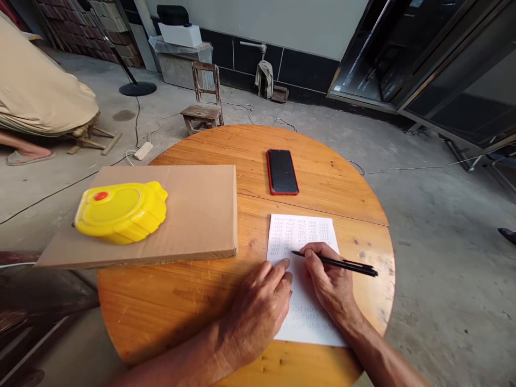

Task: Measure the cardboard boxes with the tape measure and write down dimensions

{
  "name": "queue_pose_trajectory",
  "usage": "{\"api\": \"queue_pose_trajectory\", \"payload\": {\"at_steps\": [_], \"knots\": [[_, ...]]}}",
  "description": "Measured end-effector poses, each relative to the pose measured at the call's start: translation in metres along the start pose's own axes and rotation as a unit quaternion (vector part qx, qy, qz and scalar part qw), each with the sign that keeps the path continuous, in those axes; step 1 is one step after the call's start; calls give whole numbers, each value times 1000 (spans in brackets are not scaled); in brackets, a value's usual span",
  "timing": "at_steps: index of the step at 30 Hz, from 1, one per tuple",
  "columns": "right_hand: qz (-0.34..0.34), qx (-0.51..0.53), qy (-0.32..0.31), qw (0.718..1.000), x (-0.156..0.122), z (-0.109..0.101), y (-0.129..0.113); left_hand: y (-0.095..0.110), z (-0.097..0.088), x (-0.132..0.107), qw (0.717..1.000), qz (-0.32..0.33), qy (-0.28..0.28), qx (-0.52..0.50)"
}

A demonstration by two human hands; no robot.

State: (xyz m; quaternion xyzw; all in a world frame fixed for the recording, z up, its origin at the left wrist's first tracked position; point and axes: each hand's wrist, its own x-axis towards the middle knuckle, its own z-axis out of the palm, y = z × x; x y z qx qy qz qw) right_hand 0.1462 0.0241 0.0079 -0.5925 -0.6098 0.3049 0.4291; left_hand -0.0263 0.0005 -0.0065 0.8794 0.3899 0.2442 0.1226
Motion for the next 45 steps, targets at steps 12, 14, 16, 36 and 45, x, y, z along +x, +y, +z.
{"api": "queue_pose_trajectory", "payload": {"at_steps": [12,14,16,36,45], "knots": [[-14,-34,-15,999,1,3,-3,2,-1,4,1000,-6,14,5],[-18,-35,-13,999,2,4,-3,2,-2,4,1000,-9,12,5],[-20,-35,-11,999,2,4,-4,2,-2,3,1000,-8,7,4],[-14,-51,-22,998,1,3,-2,3,-2,4,1000,-21,18,-4],[-1,-44,-26,999,1,4,-3,2,-1,2,1000,-14,14,-1]]}}
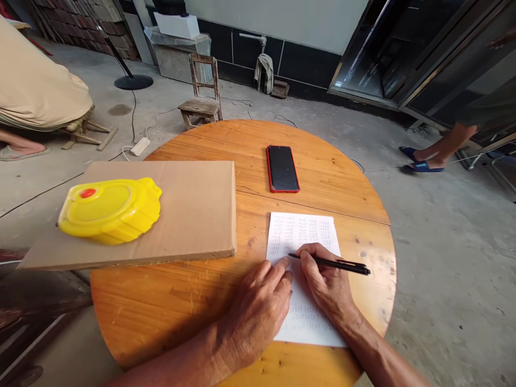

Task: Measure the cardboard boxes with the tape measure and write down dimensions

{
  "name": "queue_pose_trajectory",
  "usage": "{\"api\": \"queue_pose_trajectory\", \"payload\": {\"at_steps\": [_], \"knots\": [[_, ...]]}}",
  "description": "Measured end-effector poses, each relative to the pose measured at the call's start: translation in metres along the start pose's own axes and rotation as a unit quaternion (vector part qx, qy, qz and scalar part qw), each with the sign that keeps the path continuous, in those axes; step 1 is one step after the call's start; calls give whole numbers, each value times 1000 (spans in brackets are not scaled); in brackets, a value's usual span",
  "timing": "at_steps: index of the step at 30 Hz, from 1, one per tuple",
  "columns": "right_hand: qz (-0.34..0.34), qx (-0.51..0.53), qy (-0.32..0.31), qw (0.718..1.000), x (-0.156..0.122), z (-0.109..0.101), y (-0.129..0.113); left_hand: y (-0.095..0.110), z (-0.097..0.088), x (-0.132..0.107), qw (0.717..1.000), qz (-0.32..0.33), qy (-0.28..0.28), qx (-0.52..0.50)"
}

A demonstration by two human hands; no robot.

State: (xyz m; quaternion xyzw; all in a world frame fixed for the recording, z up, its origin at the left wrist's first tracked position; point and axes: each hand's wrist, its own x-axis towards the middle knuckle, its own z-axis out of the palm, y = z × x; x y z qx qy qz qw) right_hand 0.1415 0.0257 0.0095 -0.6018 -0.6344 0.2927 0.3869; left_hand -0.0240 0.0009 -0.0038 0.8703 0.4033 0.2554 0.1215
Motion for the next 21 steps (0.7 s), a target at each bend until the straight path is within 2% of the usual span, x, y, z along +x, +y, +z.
{"api": "queue_pose_trajectory", "payload": {"at_steps": [7,21], "knots": [[13,31,13,999,-1,-3,2,0,-2,1,1000,-1,2,1],[-17,-11,25,999,1,-1,-4,0,-2,1,1000,0,1,-4]]}}
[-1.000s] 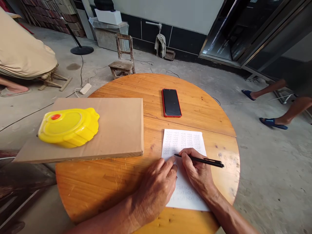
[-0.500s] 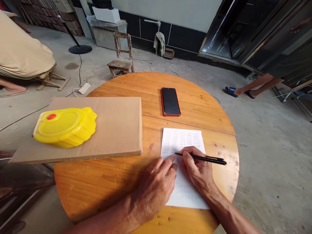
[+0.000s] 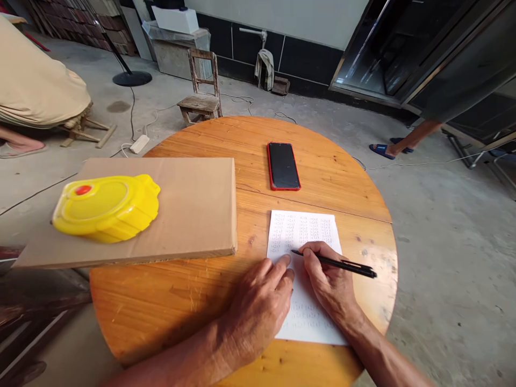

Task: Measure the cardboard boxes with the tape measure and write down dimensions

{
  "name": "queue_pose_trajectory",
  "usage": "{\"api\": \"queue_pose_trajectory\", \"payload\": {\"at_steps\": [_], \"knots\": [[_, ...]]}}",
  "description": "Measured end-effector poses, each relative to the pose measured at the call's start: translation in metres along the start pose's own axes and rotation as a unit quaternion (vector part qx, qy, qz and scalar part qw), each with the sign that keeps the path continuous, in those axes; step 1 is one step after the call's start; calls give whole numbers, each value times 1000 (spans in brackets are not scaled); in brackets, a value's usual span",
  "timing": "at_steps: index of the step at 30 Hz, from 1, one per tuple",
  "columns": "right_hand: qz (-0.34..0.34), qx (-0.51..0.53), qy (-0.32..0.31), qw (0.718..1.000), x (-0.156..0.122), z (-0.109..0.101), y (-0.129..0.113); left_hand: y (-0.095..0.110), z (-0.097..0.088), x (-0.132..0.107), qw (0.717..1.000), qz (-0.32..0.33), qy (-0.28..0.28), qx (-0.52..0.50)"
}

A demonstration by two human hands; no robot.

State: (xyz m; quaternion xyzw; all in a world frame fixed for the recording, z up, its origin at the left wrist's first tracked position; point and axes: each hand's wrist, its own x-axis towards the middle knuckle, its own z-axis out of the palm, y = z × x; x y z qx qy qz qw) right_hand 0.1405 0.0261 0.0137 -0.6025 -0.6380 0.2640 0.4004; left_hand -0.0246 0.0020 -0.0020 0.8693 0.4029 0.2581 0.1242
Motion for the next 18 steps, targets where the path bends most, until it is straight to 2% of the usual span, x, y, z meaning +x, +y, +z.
{"api": "queue_pose_trajectory", "payload": {"at_steps": [4,12,18], "knots": [[-3,-18,-6,1000,-1,0,1,0,2,0,1000,-6,1,2],[12,19,2,1000,-1,0,2,-1,2,-1,1000,-4,8,10],[14,19,-15,1000,1,0,1,0,4,-2,1000,-6,1,8]]}}
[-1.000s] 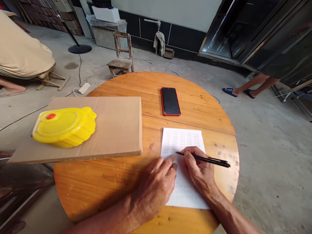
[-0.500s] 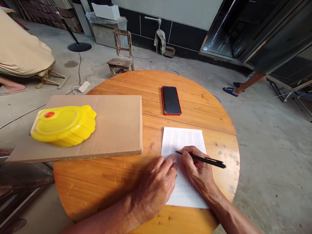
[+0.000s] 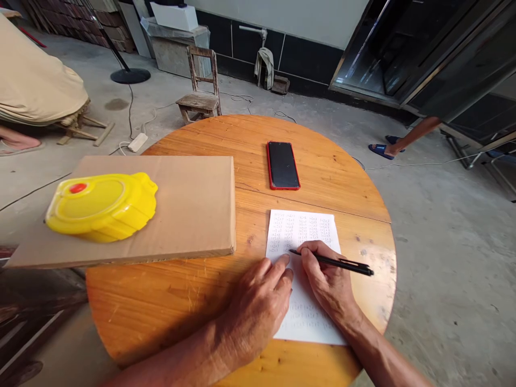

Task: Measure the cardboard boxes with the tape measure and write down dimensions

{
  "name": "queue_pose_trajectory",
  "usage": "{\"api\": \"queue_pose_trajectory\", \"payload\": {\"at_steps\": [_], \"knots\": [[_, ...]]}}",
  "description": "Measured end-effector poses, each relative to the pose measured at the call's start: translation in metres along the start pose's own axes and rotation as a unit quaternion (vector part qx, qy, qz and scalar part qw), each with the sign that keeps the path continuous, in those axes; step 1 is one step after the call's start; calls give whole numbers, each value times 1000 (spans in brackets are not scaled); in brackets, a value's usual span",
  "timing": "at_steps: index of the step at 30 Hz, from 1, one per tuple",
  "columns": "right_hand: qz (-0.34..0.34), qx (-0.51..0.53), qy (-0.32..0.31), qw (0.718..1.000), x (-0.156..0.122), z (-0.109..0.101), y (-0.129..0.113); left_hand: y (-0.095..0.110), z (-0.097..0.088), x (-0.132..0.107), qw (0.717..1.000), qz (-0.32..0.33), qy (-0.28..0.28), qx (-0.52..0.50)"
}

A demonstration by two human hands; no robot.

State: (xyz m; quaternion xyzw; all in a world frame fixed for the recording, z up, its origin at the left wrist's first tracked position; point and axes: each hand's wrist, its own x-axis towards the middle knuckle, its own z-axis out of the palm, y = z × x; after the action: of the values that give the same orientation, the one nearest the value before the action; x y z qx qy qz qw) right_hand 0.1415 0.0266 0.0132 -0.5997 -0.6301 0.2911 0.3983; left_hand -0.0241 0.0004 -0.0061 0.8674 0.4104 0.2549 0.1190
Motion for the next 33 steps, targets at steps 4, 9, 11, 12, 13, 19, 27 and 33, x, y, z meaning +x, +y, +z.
{"api": "queue_pose_trajectory", "payload": {"at_steps": [4,9,11,12,13,19,27,33], "knots": [[-11,-1,5,1000,-1,-1,2,0,0,0,1000,0,-5,-4],[20,27,25,999,-3,-3,7,-1,-1,2,1000,3,4,-4],[28,31,22,999,-4,-4,8,-1,-1,2,1000,6,-5,-2],[30,32,21,999,-4,-4,9,-1,-1,2,1000,9,-10,-1],[33,32,20,999,-5,-4,9,-1,-1,2,1000,11,-15,-1],[31,22,16,999,-3,-3,7,-2,1,0,1000,9,-8,-1],[23,11,16,1000,-3,-1,7,-1,0,-1,1000,-3,-22,-6],[9,8,18,1000,-1,0,5,-1,0,0,1000,-7,-27,-9]]}}
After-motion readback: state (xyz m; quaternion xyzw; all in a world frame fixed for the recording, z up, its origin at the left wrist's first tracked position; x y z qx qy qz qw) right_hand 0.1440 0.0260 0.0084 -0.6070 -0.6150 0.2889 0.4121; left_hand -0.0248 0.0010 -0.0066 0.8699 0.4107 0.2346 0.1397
